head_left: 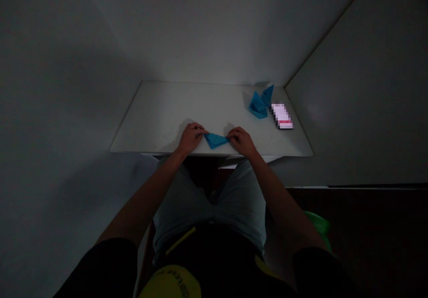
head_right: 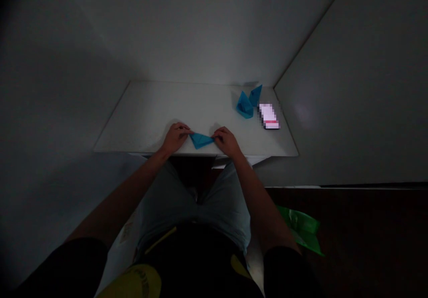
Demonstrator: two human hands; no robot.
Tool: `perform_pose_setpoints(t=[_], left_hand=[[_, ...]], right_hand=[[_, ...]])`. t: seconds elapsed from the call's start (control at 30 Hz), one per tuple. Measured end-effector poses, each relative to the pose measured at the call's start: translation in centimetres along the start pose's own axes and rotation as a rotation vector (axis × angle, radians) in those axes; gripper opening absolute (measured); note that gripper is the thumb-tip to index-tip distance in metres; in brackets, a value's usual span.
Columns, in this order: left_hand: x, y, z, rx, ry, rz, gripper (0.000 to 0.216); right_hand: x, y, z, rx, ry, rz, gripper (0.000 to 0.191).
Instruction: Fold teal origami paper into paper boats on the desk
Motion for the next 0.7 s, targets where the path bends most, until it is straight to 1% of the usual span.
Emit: perform_pose_setpoints(t=[0.1, 0.17, 0.33, 0.43, 0.53, 0.63, 0.7], left_hand=[[0.5, -0.5, 0.9, 0.040, 0.087, -0.069, 0.028], [0.8, -0.9, 1.6, 0.059, 0.114, -0.085, 0.023], [1.3, -1.4, 2.1, 0.054, 0.118, -0.110, 0.039], [1.7, -1.0, 1.9, 0.055, 0.147, -0.192, 0.042], [2.0, -0.3, 2.0, 0.077, 0.178, -0.319, 0.049], [1.9, 0.6, 2.2, 0.093, 0.178, -0.419, 0.046], [1.8, 1.1, 2.3, 0.074, 0.156, -0.440, 0.042]], right_hand=[[0.5, 0.0, -0.9, -0.033, -0.050, -0.063, 0.015], [0.7, 0.0, -1.2, -0.031, -0.096, -0.090, 0.017], [0.9, 0.0, -1.4, -0.013, -0.181, -0.135, 0.030], [0.8, 0.2, -1.5, -0.011, -0.187, -0.130, 0.029], [0.7, 0.3, -1.5, -0.013, -0.170, -0.100, 0.026], [0.6, 0.3, -1.6, -0.013, -0.144, -0.067, 0.023], [0.5, 0.4, -1.5, 0.006, -0.129, -0.052, 0.022]])
Point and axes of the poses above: each hand's wrist, its own y-axis towards the middle knuckle, its own x-axis out of the palm, z = x × y, the point moved 5 cm from there along y, towards the middle knuckle, and after that the axes turned 6 degrees about -z, right-handed, at the moved point
